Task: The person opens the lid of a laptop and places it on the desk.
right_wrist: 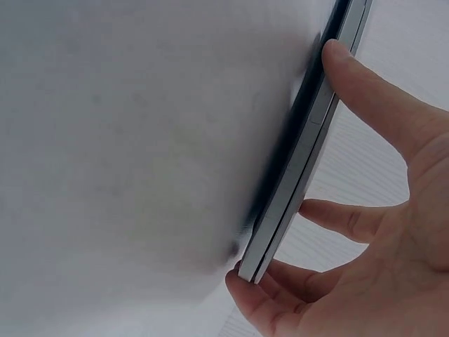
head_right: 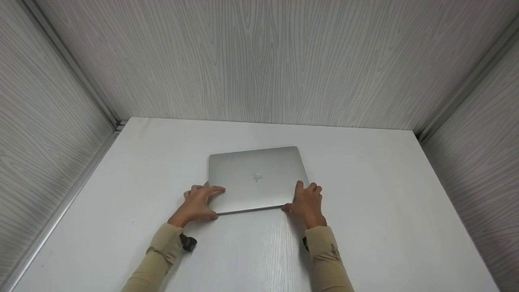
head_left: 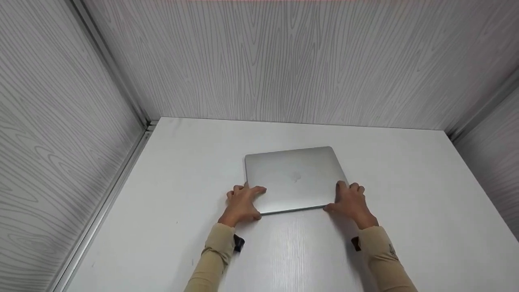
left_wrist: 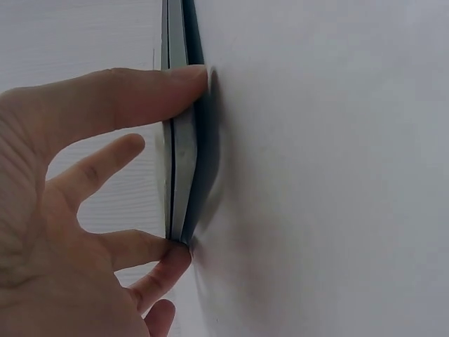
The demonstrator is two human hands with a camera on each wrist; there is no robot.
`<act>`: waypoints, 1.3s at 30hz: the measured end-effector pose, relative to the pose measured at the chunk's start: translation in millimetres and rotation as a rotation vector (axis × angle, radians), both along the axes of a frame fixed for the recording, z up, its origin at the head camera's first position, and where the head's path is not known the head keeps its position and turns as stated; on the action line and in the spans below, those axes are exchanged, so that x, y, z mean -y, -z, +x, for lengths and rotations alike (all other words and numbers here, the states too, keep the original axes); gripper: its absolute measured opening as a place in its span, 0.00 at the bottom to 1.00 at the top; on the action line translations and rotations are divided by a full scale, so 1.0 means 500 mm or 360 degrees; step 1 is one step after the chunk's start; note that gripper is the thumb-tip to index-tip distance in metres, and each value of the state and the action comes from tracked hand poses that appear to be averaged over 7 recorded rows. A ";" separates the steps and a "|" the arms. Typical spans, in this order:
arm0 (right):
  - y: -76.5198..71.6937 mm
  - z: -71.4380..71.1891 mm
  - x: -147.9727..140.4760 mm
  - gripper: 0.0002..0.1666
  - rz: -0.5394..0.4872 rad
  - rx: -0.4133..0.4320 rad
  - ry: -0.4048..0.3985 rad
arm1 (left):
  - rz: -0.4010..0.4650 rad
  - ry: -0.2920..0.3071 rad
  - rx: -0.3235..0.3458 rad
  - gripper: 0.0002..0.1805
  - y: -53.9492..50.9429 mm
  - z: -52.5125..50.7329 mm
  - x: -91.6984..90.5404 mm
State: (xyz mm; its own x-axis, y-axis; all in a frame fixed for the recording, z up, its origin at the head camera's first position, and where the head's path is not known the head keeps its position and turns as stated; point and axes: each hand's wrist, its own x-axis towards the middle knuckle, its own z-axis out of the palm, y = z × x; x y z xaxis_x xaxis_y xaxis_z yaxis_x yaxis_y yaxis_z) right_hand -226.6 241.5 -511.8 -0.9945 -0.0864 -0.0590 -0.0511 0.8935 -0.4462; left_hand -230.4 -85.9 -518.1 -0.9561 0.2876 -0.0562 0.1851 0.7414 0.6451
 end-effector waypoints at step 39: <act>0.000 0.061 0.008 0.47 -0.0044 0.0087 0.0232 | -0.0018 0.0213 0.0110 0.40 0.004 -0.040 -0.007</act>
State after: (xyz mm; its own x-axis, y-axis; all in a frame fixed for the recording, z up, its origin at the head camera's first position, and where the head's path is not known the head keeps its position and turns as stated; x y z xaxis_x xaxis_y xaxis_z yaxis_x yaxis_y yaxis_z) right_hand -196.0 237.6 -511.6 -0.9920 0.0565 -0.1132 0.1035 0.8770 -0.4692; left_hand -250.4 -82.2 -519.9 -0.9030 0.4111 -0.1246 0.2381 0.7204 0.6514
